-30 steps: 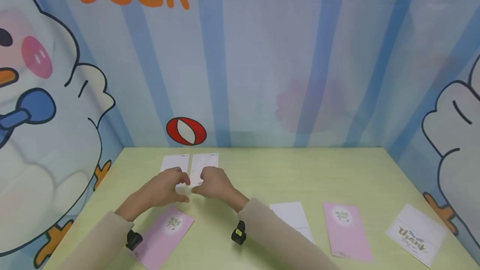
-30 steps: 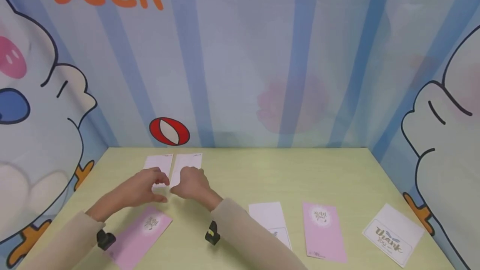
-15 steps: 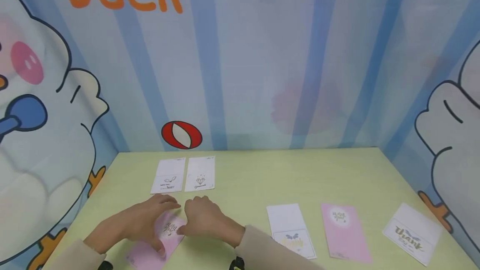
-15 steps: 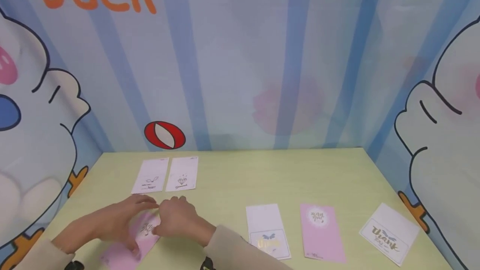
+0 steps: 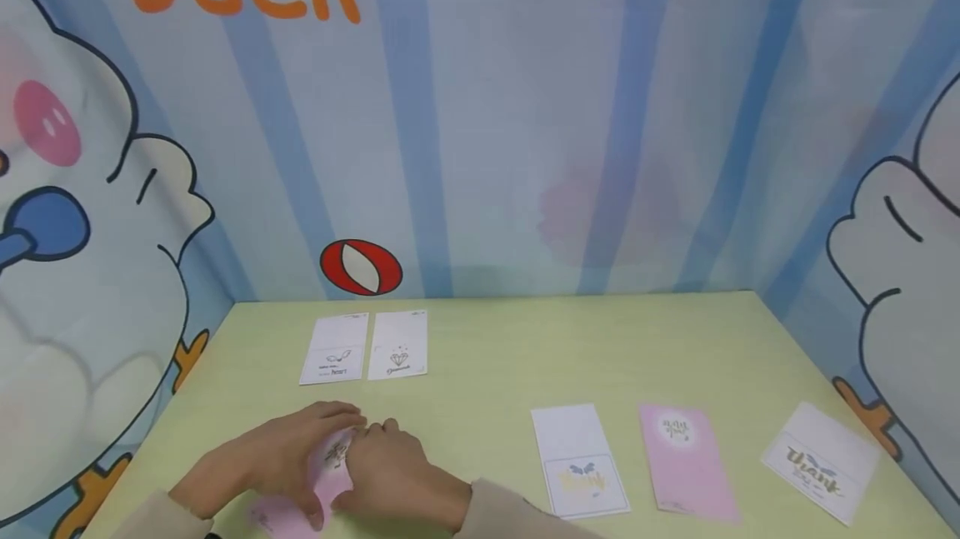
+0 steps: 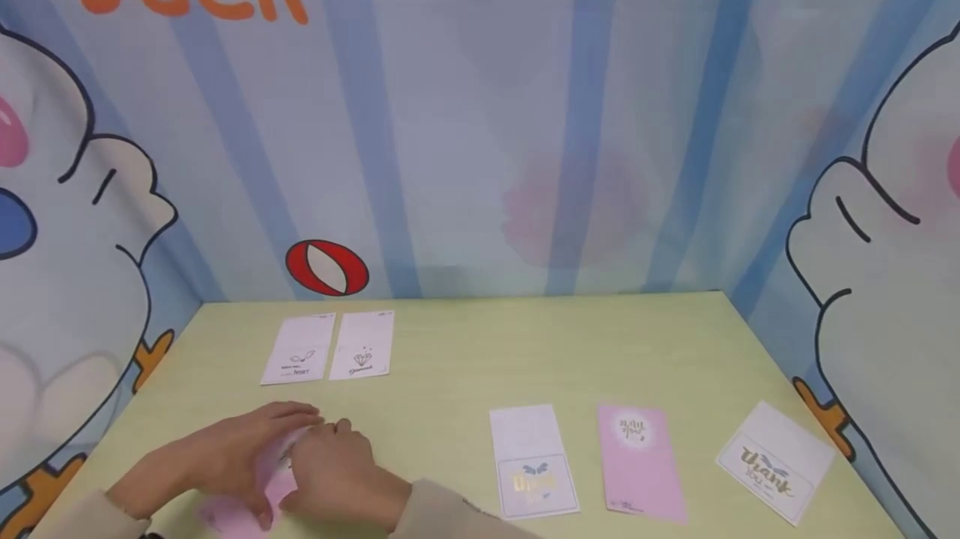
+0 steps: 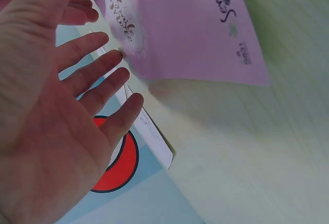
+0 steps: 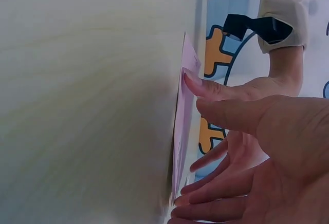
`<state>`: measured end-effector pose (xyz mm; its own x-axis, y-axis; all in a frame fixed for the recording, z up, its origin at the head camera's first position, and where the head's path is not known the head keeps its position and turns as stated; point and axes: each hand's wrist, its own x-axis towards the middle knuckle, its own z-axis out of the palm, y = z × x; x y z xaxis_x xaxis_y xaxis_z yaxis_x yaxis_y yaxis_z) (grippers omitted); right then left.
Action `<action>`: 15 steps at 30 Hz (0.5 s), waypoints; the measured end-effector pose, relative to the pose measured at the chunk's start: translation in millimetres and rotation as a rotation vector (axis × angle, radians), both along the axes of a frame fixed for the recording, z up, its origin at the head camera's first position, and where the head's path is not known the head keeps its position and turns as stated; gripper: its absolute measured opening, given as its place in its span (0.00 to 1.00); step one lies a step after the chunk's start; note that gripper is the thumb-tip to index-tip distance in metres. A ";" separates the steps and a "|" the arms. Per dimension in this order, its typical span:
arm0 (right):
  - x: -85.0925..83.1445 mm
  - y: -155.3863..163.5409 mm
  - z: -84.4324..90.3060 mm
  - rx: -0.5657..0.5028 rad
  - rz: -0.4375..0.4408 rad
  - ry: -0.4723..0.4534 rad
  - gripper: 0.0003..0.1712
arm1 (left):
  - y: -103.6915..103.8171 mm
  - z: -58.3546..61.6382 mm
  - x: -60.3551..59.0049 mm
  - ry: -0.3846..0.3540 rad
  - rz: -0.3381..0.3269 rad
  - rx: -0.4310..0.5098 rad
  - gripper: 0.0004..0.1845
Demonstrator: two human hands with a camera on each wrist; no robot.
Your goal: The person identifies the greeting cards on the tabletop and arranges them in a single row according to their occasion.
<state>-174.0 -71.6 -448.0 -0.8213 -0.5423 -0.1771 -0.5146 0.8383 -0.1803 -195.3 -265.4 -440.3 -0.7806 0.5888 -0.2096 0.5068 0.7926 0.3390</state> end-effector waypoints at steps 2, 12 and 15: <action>0.2 -3.1 -1.3 0.006 0.002 -0.017 0.53 | -1.0 -0.4 0.2 -0.008 0.014 -0.007 0.66; 2.3 -15.3 -8.4 0.076 -0.055 -0.072 0.56 | -13.8 -5.0 3.9 -0.013 0.028 -0.070 0.71; 2.5 -15.3 -8.6 0.086 -0.040 -0.062 0.56 | -15.5 -6.3 4.0 -0.072 0.079 -0.047 0.69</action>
<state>-171.5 -86.9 -456.7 -0.8278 -0.4902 -0.2730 -0.4707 0.8715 -0.1376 -191.3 -280.9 -446.6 -0.8062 0.5138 -0.2932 0.4174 0.8453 0.3337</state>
